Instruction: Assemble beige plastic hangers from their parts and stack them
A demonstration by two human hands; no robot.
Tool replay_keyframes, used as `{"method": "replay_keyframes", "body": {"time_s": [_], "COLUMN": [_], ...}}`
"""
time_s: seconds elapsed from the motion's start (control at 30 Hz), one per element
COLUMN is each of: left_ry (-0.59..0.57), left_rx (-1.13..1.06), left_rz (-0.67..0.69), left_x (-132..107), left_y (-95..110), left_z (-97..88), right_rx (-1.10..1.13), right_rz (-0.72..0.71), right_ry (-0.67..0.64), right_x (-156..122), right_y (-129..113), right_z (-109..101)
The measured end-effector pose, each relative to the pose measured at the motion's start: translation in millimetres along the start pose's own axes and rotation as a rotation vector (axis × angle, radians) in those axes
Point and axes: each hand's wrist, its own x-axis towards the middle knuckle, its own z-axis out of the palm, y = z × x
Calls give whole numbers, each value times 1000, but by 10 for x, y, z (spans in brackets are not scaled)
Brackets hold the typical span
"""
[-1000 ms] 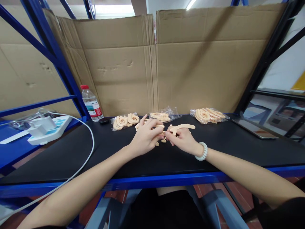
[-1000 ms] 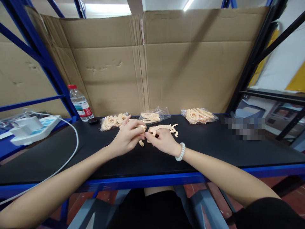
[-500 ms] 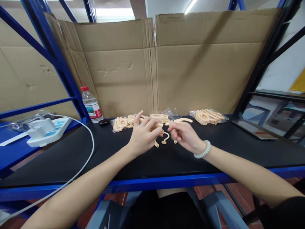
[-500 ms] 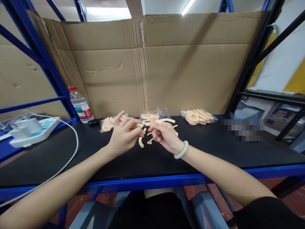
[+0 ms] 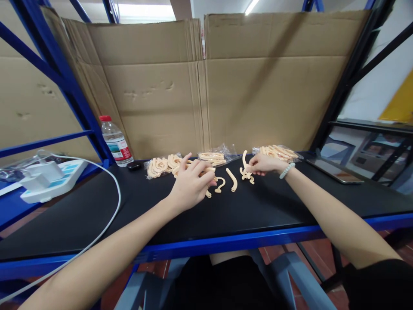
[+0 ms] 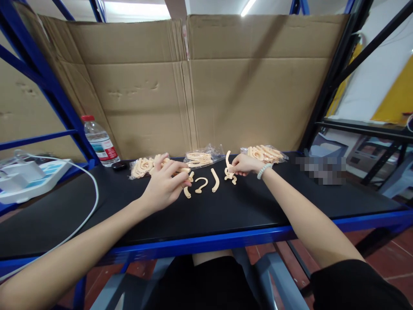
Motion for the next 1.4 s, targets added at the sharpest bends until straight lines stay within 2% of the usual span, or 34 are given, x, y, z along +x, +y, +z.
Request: {"method": "replay_keyframes", "body": {"time_s": [0.27, 0.43, 0.57, 0.63, 0.7, 0.77, 0.87, 0.93, 1.0, 1.13, 1.27, 1.33, 1.4], "left_ry": [-88, -107, -126, -137, -140, -152, -192, -197, -177, -53, 139, 155, 99], "left_rx": [-63, -91, -129, -133, -141, -182, -329, -451, -540, -578, -768, -946, -1115], "left_rz": [-20, -28, -30, -42, -57, -74, -116, -147, -157, -175, -379, -542, -706], "left_x": [-1, -3, -1, 2, 10, 21, 37, 41, 40, 30, 36, 49, 65], "left_y": [2, 12, 10, 15, 30, 56, 95, 108, 102, 38, -69, -115, -145], "left_z": [9, 17, 18, 18, 13, 0, -25, -30, -20, 21, 30, 18, 2], "right_rx": [237, 107, -10, -22, 43, 186, 331, 394, 445, 494, 613, 678, 699], "right_rz": [78, 109, 127, 49, -126, -330, -494, -544, -547, -504, -479, -470, -450], "right_ry": [-67, -61, 52, 158, 216, 121, -45, -98, -87, 45, 141, 169, 199], "right_x": [16, 47, 66, 28, -54, -165, -317, -370, -383, -366, -353, -344, -330], "right_y": [36, 87, 91, 6, -162, -379, -660, -749, -761, -705, -673, -659, -633], "right_z": [18, 15, 17, 61, 174, 360, 683, 839, 907, 823, 667, 611, 573]}}
